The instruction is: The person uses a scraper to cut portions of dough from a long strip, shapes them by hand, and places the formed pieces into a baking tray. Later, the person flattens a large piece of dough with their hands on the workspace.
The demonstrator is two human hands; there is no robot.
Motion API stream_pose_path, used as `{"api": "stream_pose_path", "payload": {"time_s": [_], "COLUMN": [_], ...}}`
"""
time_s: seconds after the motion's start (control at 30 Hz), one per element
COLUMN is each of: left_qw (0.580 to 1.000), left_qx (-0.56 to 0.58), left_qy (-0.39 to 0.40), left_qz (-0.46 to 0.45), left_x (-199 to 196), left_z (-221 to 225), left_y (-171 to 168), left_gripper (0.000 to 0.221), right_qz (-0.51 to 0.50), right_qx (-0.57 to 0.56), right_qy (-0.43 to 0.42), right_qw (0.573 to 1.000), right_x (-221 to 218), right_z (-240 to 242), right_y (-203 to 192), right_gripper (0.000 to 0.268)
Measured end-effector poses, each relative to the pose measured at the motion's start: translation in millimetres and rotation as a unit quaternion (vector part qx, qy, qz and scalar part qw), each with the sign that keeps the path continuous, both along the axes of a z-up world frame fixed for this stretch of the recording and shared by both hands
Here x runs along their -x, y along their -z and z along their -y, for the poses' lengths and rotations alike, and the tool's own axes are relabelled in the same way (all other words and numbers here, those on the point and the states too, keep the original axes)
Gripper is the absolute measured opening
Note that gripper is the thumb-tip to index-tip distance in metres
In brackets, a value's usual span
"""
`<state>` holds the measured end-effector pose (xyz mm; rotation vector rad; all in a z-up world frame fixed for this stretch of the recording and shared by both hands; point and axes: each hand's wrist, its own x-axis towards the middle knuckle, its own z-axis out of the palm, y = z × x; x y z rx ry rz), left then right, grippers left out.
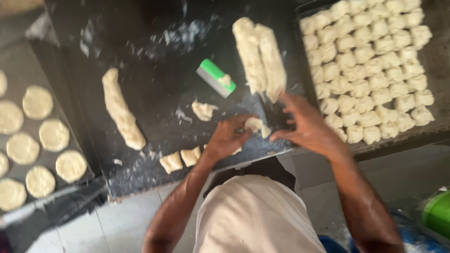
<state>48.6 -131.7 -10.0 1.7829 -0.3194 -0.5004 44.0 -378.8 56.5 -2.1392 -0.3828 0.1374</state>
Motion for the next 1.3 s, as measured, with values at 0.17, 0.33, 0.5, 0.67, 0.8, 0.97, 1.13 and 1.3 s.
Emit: {"api": "stream_pose_path", "payload": {"time_s": [0.17,0.33,0.5,0.67,0.8,0.97,1.13,1.3], "left_qw": [0.977,0.9,0.964,0.991,0.99,0.939,0.922,0.957], "left_qx": [0.043,0.198,0.082,0.11,-0.092,-0.288,-0.305,-0.224], "left_qy": [0.041,0.039,0.109,-0.017,-0.08,-0.112,0.019,-0.063], "left_qz": [-0.207,-0.387,-0.228,-0.07,0.071,0.152,0.237,0.171], "left_x": [-12,-32,-52,-72,-77,-20,62,52], "left_z": [49,103,180,185,125,44,-13,-38], "left_y": [6,7,-21,-49,-38,-7,24,57], "left_gripper": [0.041,0.037,0.047,0.045,0.027,0.023,0.03,0.032], "right_qz": [-0.066,0.169,-0.011,-0.066,0.208,0.202,0.114,-0.149], "right_qx": [0.097,0.107,-0.132,-0.433,-0.263,0.307,0.154,-0.082], "right_qy": [0.058,0.076,0.225,0.468,0.464,0.399,0.475,0.136], "right_qw": [0.991,0.977,0.965,0.768,0.82,0.84,0.859,0.976], "right_x": [38,46,24,-9,-23,-35,-17,6], "right_z": [-2,51,122,246,321,316,260,114], "right_y": [12,34,56,12,17,70,34,46], "right_gripper": [0.041,0.039,0.037,0.017,0.016,0.038,0.019,0.023]}}
